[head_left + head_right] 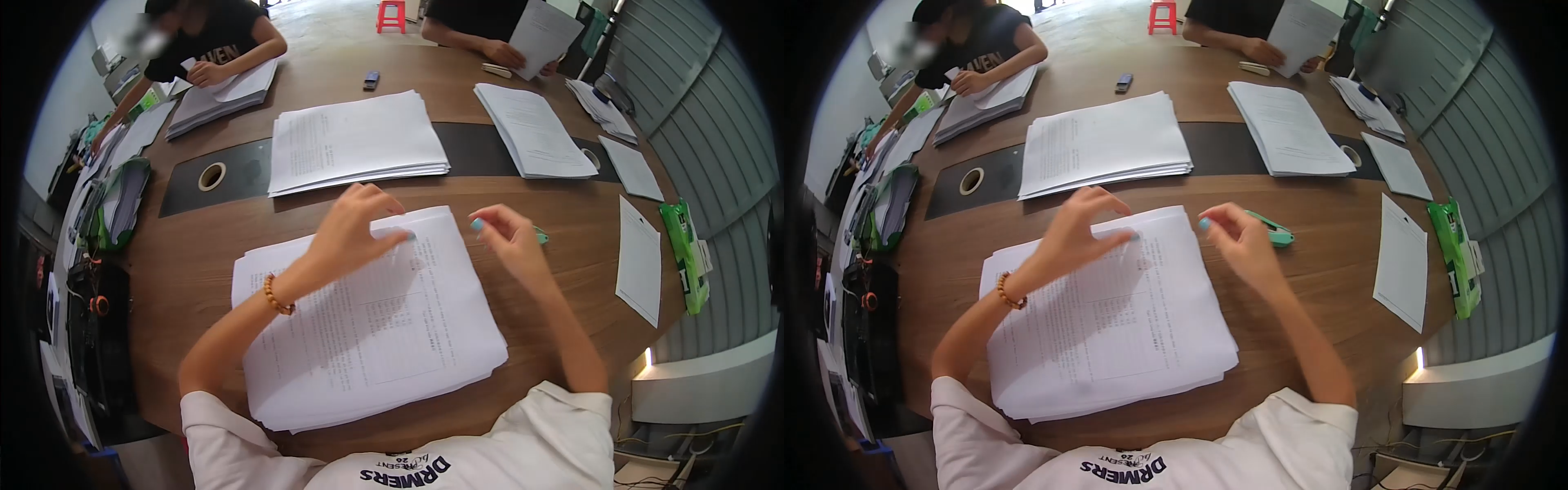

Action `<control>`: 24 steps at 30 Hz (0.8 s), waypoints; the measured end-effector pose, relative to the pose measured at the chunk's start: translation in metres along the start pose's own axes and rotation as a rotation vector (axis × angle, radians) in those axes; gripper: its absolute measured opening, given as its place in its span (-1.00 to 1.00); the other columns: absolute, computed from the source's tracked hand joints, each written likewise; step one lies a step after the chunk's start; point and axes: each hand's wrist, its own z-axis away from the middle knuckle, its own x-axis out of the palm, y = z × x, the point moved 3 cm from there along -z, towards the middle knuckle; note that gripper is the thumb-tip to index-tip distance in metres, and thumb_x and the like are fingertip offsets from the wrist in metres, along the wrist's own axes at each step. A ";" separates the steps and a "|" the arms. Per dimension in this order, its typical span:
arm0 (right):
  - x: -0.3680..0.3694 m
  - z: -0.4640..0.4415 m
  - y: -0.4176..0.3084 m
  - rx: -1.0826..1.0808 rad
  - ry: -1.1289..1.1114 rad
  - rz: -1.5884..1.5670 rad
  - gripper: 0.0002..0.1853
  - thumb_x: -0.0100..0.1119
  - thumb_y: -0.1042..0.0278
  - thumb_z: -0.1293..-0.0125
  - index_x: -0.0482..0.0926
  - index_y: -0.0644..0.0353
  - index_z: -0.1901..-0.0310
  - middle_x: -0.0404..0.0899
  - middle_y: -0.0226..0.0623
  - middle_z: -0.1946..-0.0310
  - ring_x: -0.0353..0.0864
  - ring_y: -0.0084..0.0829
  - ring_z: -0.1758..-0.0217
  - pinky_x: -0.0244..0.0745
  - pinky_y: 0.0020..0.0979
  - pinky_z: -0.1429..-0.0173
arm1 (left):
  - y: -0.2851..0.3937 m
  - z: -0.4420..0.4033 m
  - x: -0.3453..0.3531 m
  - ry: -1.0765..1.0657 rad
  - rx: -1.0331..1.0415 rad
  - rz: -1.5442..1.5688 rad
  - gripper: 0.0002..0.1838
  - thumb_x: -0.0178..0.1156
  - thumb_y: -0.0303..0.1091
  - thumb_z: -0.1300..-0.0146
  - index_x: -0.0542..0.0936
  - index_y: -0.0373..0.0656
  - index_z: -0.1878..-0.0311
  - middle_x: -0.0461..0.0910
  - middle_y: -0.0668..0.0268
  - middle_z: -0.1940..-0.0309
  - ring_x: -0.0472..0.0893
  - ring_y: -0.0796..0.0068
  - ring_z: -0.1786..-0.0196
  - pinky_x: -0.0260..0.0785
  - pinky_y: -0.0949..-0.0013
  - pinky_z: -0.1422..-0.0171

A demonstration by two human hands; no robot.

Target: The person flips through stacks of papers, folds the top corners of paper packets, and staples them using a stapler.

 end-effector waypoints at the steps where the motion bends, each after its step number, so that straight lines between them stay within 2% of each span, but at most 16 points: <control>1: 0.004 0.008 0.001 -0.034 -0.013 -0.005 -0.77 0.17 0.39 -0.20 0.54 0.25 0.11 0.53 -0.39 0.41 0.47 -0.65 0.39 0.38 -0.61 0.31 | 0.008 0.001 0.011 0.014 0.020 0.003 -0.68 0.33 -0.31 0.01 0.59 -0.18 0.15 0.53 0.25 0.19 0.45 0.35 0.05 0.33 0.32 -0.07; 2: 0.008 0.016 0.002 -0.066 -0.026 -0.013 -0.71 0.21 0.38 -0.17 0.52 0.24 0.07 0.52 -0.36 0.35 0.48 -0.64 0.35 0.38 -0.60 0.30 | 0.011 0.001 0.019 0.024 0.038 0.006 -0.65 0.35 -0.28 0.03 0.59 -0.19 0.16 0.51 0.22 0.15 0.40 0.29 -0.04 0.31 0.29 -0.11; 3: 0.009 0.023 -0.001 -0.056 -0.016 -0.017 -0.71 0.21 0.38 -0.17 0.52 0.24 0.07 0.52 -0.36 0.35 0.48 -0.64 0.35 0.38 -0.60 0.30 | 0.005 0.000 0.027 -0.078 -0.040 0.020 -0.55 0.38 -0.28 0.06 0.56 -0.13 0.04 0.42 0.26 -0.05 0.30 0.31 -0.16 0.24 0.28 -0.22; 5: 0.013 0.037 -0.012 -0.104 -0.095 0.248 -0.60 0.24 0.40 -0.12 0.46 0.19 -0.03 0.42 -0.32 0.09 0.43 -0.55 0.06 0.37 -0.54 0.08 | 0.003 0.001 0.032 -0.082 -0.046 0.023 -0.55 0.37 -0.28 0.05 0.56 -0.13 0.03 0.43 0.25 -0.05 0.30 0.30 -0.17 0.23 0.27 -0.24; 6: 0.015 0.042 -0.010 -0.097 -0.091 0.240 -0.60 0.24 0.40 -0.12 0.46 0.19 -0.03 0.42 -0.32 0.09 0.43 -0.55 0.06 0.37 -0.54 0.08 | 0.002 0.001 0.033 -0.070 -0.054 0.022 -0.54 0.37 -0.28 0.05 0.56 -0.14 0.02 0.44 0.25 -0.05 0.30 0.29 -0.19 0.22 0.27 -0.26; 8: 0.019 0.050 -0.011 -0.259 -0.076 0.306 -0.49 0.29 0.34 -0.04 0.44 0.17 -0.08 0.33 -0.24 -0.04 0.38 -0.40 -0.07 0.37 -0.45 0.00 | 0.003 0.002 0.035 -0.082 -0.088 0.029 -0.53 0.37 -0.28 0.05 0.56 -0.14 0.01 0.43 0.24 -0.06 0.30 0.28 -0.19 0.21 0.26 -0.27; 9: 0.019 0.051 -0.010 -0.210 -0.135 0.253 -0.42 0.32 0.24 -0.05 0.41 0.30 -0.10 0.26 -0.10 -0.07 0.33 -0.21 -0.11 0.34 -0.30 -0.12 | 0.003 0.003 0.035 -0.082 -0.120 0.039 -0.53 0.37 -0.28 0.05 0.56 -0.15 0.01 0.43 0.24 -0.07 0.29 0.27 -0.20 0.20 0.25 -0.28; 15: 0.025 0.054 -0.001 -0.243 -0.124 0.205 -0.38 0.31 0.25 -0.06 0.38 0.41 -0.12 0.24 -0.05 -0.10 0.29 -0.20 -0.14 0.32 -0.30 -0.14 | 0.003 0.003 0.034 -0.083 -0.105 0.009 -0.50 0.37 -0.29 0.06 0.55 -0.14 -0.02 0.44 0.21 -0.06 0.33 0.27 -0.18 0.20 0.25 -0.26; 24: 0.033 0.057 0.008 -0.240 -0.087 0.090 -0.38 0.26 0.26 -0.10 0.35 0.43 -0.15 0.19 0.03 -0.14 0.28 -0.14 -0.15 0.30 -0.27 -0.17 | 0.006 0.002 0.035 -0.108 -0.136 -0.038 -0.45 0.36 -0.29 0.05 0.53 -0.04 -0.11 0.41 0.19 -0.16 0.33 0.24 -0.22 0.18 0.19 -0.28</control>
